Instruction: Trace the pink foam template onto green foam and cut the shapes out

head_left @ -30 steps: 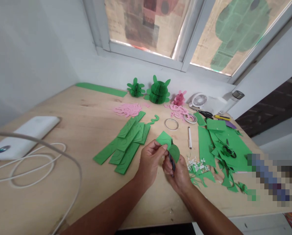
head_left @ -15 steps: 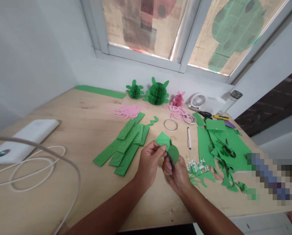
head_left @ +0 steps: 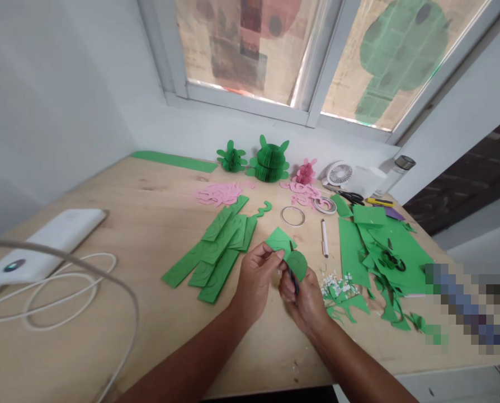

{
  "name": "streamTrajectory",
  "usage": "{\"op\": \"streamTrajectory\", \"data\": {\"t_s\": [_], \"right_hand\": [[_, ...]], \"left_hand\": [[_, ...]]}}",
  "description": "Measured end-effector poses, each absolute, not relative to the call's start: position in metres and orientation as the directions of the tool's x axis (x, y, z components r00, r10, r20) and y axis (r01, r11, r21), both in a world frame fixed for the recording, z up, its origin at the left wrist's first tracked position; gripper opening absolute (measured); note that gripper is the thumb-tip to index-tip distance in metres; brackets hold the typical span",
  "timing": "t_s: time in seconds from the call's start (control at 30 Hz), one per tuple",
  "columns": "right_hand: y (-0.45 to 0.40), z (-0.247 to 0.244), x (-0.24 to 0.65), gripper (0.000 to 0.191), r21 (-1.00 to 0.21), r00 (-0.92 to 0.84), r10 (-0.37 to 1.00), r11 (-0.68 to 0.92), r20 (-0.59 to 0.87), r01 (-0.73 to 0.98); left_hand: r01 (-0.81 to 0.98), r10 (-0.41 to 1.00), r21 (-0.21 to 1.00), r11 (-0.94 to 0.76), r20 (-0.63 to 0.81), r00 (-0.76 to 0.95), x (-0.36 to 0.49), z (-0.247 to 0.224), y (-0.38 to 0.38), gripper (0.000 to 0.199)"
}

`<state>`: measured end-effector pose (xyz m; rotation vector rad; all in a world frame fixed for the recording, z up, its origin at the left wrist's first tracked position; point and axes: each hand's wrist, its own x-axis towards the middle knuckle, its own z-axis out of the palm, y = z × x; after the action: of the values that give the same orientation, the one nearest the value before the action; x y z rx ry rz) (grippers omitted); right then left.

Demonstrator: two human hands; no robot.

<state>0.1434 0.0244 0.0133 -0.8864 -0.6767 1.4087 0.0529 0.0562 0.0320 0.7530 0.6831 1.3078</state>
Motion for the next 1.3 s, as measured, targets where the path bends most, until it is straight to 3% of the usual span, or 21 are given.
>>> {"op": "streamTrajectory", "data": {"t_s": [0.77, 1.3], "right_hand": [[0.025, 0.014, 0.144, 0.046, -0.887, 0.077, 0.989, -0.076, -0.124, -0.455], [0.023, 0.014, 0.144, 0.041, -0.883, 0.033, 0.985, -0.136, -0.169, -0.45]], "left_hand": [[-0.587, 0.985, 0.793, 0.162, -0.094, 0.144, 0.049, 0.045, 0.061, 0.016], [-0.572, 0.987, 0.808, 0.146, -0.077, 0.142, 0.045, 0.041, 0.065, 0.017]]}}
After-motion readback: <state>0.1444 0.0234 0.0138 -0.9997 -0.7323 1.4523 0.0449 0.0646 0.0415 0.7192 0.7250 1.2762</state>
